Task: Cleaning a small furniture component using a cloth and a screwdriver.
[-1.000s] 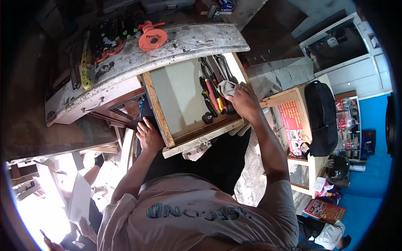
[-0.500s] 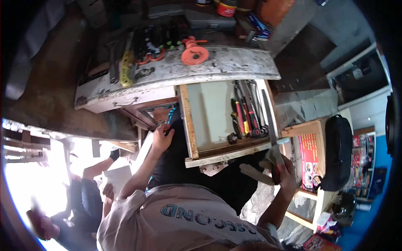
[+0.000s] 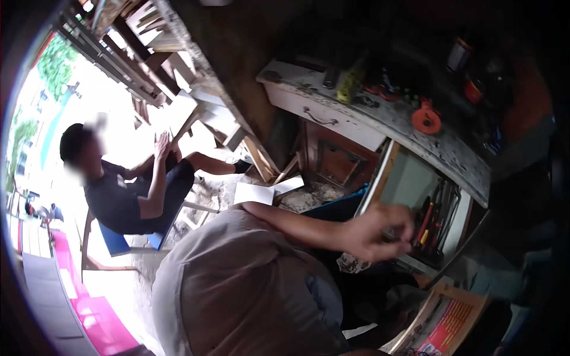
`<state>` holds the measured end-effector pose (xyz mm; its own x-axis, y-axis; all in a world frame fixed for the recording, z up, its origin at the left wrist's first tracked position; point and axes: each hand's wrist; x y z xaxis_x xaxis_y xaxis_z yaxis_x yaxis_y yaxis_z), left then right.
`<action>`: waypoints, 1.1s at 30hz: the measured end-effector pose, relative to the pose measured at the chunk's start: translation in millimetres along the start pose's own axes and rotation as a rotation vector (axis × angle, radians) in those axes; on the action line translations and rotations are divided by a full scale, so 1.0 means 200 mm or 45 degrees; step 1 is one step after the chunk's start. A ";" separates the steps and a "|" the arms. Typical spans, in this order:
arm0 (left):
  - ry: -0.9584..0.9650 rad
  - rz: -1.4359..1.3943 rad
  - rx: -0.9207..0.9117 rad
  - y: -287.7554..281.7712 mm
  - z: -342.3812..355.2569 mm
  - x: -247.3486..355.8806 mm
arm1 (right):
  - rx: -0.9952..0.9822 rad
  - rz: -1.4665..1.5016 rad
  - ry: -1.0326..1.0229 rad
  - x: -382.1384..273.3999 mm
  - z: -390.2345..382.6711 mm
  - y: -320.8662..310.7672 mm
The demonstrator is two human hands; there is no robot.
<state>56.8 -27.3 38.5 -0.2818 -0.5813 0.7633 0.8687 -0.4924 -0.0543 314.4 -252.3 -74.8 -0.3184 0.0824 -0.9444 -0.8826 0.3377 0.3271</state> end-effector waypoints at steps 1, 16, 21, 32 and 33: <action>-0.039 -0.081 -0.109 0.09 -0.01 0.04 | -0.092 -0.182 -0.042 0.01 0.02 0.03; -0.793 -0.693 -0.294 0.49 -0.18 -0.14 | -0.227 -1.152 0.037 -0.17 0.08 0.25; -0.976 -1.085 -0.245 0.46 -0.14 -0.14 | -0.204 -1.539 -0.267 0.08 -0.13 -0.15; -0.580 -0.352 -0.797 0.33 0.13 -0.25 | 0.116 0.103 -0.843 -0.66 -0.25 0.22; -0.572 -0.393 -0.826 0.33 0.14 -0.25 | 0.014 0.041 -0.756 -0.70 -0.21 0.19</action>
<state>139.9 -12.6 13.8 -0.1601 -0.1149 0.9804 0.3352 -0.9405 -0.0555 309.9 -290.1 70.9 -0.0942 0.6019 -0.7930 -0.8710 0.3359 0.3584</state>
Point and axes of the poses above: each hand's wrist, its own z-axis towards the middle knuckle, its own y-axis out of the palm, x = y × z, and after that the axes turned 1 degree about -y, right-handed
